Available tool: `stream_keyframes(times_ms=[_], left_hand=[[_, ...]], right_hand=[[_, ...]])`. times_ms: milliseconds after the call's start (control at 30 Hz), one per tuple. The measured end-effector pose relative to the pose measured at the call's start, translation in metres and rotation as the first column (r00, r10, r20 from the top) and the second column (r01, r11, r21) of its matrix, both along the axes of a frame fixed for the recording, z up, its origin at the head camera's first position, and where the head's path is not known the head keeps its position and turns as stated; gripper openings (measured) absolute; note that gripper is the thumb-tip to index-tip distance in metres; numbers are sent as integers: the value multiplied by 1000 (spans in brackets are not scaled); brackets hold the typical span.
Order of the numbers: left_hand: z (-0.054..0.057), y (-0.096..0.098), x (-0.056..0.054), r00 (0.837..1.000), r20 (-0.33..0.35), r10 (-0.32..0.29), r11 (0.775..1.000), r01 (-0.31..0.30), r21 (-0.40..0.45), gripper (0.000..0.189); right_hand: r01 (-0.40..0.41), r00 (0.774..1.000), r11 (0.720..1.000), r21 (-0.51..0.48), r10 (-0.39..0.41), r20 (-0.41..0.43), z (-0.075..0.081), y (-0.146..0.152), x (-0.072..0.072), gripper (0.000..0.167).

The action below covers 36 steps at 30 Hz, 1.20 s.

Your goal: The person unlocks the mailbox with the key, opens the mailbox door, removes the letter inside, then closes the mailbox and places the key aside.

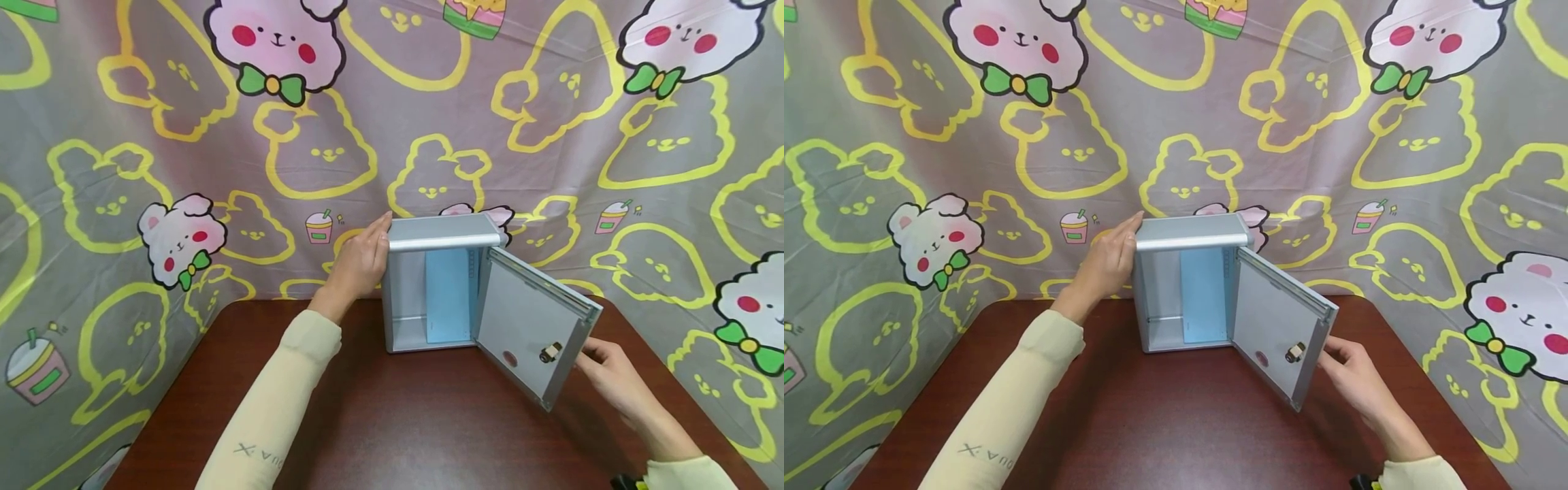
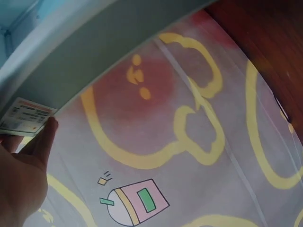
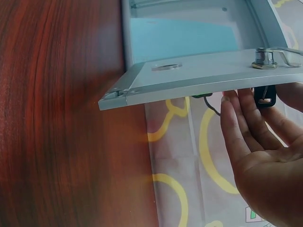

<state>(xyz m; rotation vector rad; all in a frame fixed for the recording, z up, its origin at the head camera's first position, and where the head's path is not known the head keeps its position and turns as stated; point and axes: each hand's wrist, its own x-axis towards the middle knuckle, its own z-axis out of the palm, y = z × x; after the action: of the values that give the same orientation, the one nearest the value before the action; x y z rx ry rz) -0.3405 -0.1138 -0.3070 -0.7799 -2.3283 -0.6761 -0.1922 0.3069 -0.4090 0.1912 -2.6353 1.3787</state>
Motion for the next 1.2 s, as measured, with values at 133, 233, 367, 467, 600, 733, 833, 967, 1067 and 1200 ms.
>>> stream_keyframes(times_ms=[133,233,367,467,600,733,833,967,1067,1200], left_hand=[[2,0,3,999,37,3,1000,-2,-16,57],[4,-2,5,998,63,6,1000,-5,-24,57],[7,-4,6,995,99,6,1000,-3,-28,59],[6,-4,8,994,107,6,1000,-4,-17,63],[4,-5,9,998,60,10,1000,-12,25,63],[5,-11,18,999,-27,45,997,-43,71,56],[2,-17,29,993,-102,59,992,-47,117,49],[-3,-22,45,980,-199,28,987,5,161,38],[-6,-20,55,970,-241,-17,984,59,168,32],[-12,-14,65,967,-245,-73,979,116,166,32]], right_hand=[[2,1000,1000,3,-2,6,-1,1,0,30],[7,1000,1000,10,-7,10,-1,0,-2,31],[14,1000,1000,13,-15,22,0,0,-2,33],[17,1000,1000,1,-17,13,-1,-1,-1,32],[15,999,1000,-24,-16,-28,-3,-2,0,30],[12,999,999,-39,-14,-38,-3,-3,1,31],[5,999,999,-38,-7,-31,-3,-4,2,32],[-2,1000,1000,-31,1,-26,-2,-5,3,33],[-2,1000,999,-32,1,-23,-2,-5,3,33],[1,1000,999,-38,-1,-16,-1,-5,1,32]])
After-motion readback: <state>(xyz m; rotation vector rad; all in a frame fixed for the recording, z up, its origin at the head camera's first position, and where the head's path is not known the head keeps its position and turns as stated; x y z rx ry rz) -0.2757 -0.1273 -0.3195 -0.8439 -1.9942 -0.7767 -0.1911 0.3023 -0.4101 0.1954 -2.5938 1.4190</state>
